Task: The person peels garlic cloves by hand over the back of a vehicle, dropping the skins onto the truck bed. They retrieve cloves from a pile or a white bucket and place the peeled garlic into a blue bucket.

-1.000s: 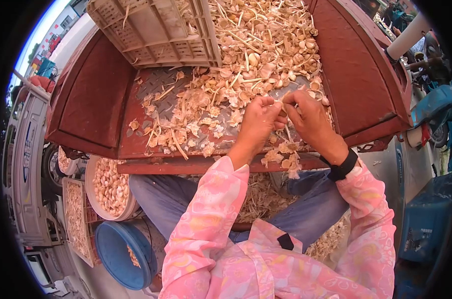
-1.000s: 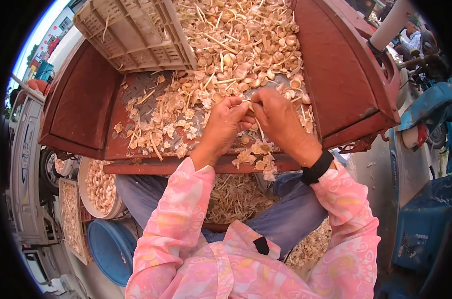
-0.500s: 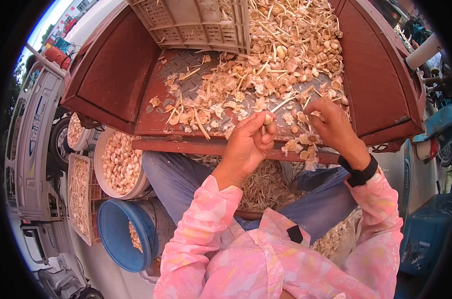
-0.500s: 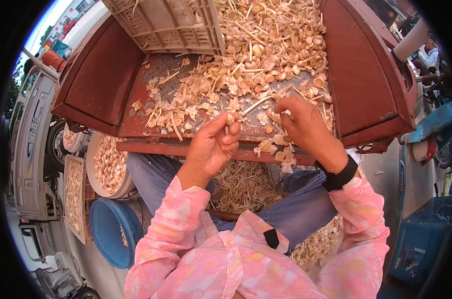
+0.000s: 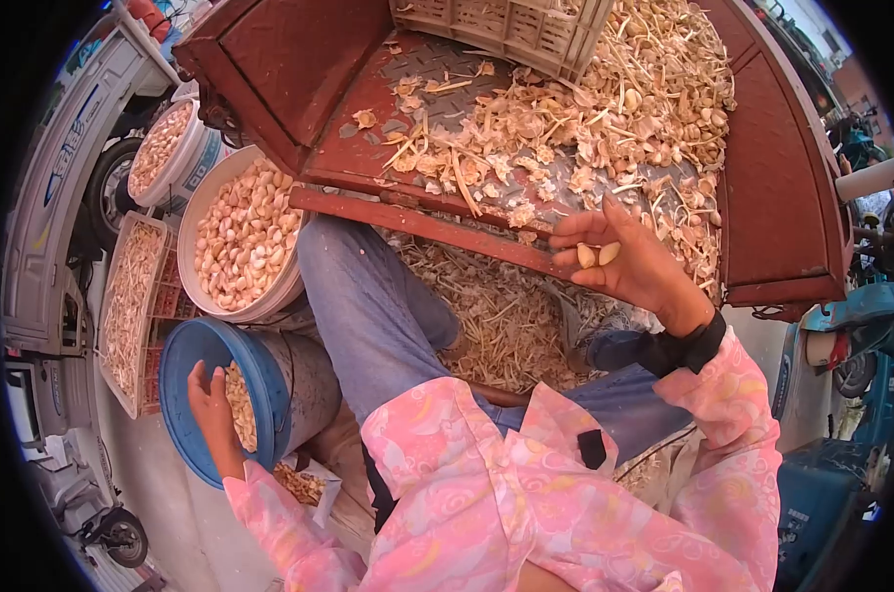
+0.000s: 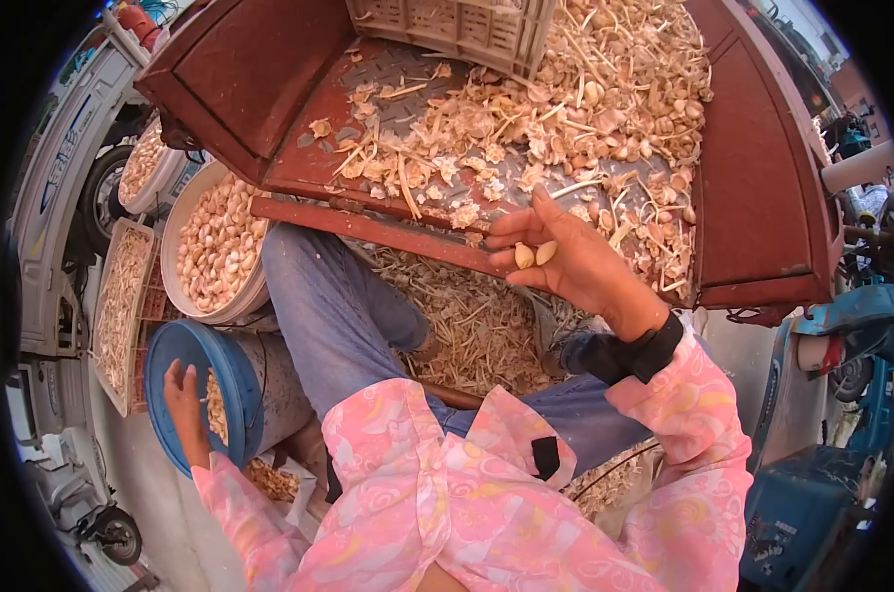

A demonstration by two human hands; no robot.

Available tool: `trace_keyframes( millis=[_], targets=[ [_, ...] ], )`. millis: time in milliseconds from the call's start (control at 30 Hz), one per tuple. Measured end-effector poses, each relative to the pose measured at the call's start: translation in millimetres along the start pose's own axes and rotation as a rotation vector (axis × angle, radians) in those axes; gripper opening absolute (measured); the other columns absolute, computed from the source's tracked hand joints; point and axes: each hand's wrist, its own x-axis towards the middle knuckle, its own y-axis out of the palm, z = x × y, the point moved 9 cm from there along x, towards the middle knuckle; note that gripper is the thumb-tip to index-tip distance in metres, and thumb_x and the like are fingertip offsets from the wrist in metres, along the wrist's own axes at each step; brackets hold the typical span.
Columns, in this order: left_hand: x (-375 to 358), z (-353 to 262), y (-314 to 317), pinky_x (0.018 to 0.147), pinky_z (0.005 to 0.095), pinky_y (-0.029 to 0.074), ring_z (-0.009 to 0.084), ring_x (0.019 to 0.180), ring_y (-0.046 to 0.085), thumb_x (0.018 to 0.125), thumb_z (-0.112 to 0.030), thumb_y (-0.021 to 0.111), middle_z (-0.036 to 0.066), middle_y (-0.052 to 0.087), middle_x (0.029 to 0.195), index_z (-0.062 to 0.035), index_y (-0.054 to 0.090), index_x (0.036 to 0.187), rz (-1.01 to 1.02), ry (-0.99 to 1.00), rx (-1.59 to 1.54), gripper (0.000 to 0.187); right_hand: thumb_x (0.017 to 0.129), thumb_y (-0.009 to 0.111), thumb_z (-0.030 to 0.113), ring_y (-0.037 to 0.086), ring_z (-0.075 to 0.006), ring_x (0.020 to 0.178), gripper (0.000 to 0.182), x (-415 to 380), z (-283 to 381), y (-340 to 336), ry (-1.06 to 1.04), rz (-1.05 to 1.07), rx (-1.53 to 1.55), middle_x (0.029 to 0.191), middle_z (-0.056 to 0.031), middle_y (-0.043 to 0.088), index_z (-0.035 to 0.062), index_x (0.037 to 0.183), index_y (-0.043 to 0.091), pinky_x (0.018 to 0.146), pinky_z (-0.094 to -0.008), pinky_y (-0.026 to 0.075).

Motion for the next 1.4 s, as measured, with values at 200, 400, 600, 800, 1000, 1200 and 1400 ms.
trace_keyframes(
  millis=[200,400,600,800,1000,1200,1400],
  targets=[
    [-158,-167,155,0.079,0.0353,0.054,0.0332,0.104,0.057,0.096,-0.04,0.037,0.024,0.05,0.12,0.0043,0.038,0.128,1.15,-0.511,-1.348,0.054,0.096,0.027,0.05,0.058,-0.02,0.097,0.06,8,-16,98,-0.07,0.264,-0.15,0.105,-0.0127,0.058,-0.0016,0.112,0.054,0.082,-0.03,0.05],
    [-190,-166,201,0.07,0.0318,0.055,0.0239,0.09,0.058,0.097,-0.037,0.038,0.017,0.056,0.101,0.0,0.052,0.11,1.183,-0.936,-1.871,0.042,0.097,0.034,0.04,0.055,-0.0228,0.103,0.048,-25,-43,195,-0.489,0.629,-0.572,0.111,-0.0152,0.053,-0.0008,0.117,0.05,0.09,-0.0322,0.041],
    [-170,7,66,0.045,0.0179,0.037,0.0103,0.059,0.041,0.093,-0.023,0.049,0.005,0.047,0.077,-0.0012,0.056,0.094,0.465,-0.874,-1.522,0.023,0.098,0.034,0.034,0.055,-0.0163,0.092,0.042,-18,-29,142,-0.316,0.353,-0.652,0.098,-0.0092,0.061,-0.0002,0.093,0.058,0.08,-0.0273,0.041],
    [-211,213,-75,0.072,0.0284,0.046,0.0224,0.083,0.057,0.091,-0.028,0.052,0.013,0.06,0.09,0.0059,0.057,0.102,-0.304,-0.771,-0.109,0.036,0.097,0.041,0.022,0.054,-0.0137,0.079,0.028,-12,-32,108,-0.353,0.322,-0.748,0.087,-0.0069,0.059,0.0002,0.088,0.056,0.072,-0.0249,0.041],
    [-167,60,-94,0.083,0.0345,0.043,0.0251,0.092,0.055,0.09,-0.023,0.051,0.017,0.057,0.102,0.0062,0.057,0.103,-0.685,-0.129,0.256,0.032,0.084,0.058,0.006,0.057,-0.0278,0.073,0.008,-38,13,93,-0.696,0.256,-1.024,0.079,-0.0116,0.058,-0.0001,0.089,0.058,0.064,-0.033,0.044],
    [-92,-139,57,0.076,0.0241,0.042,0.0133,0.083,0.053,0.091,-0.008,0.051,0.007,0.053,0.09,0.0025,0.056,0.095,0.059,0.295,-0.41,0.013,0.082,0.058,0.007,0.058,-0.033,0.076,0.009,-58,32,42,-0.723,0.118,-1.156,0.081,-0.0123,0.057,0.003,0.09,0.055,0.064,-0.0397,0.046],
    [-167,-397,227,0.062,0.0247,0.043,0.0147,0.07,0.056,0.084,-0.003,0.057,0.008,0.056,0.081,0.0012,0.059,0.099,0.71,0.957,-0.432,0.015,0.079,0.057,0.002,0.057,-0.033,0.076,0.01,-75,74,-74,-0.813,-0.554,-1.209,0.081,-0.0142,0.057,0.0023,0.089,0.056,0.066,-0.0382,0.045]
  ],
)
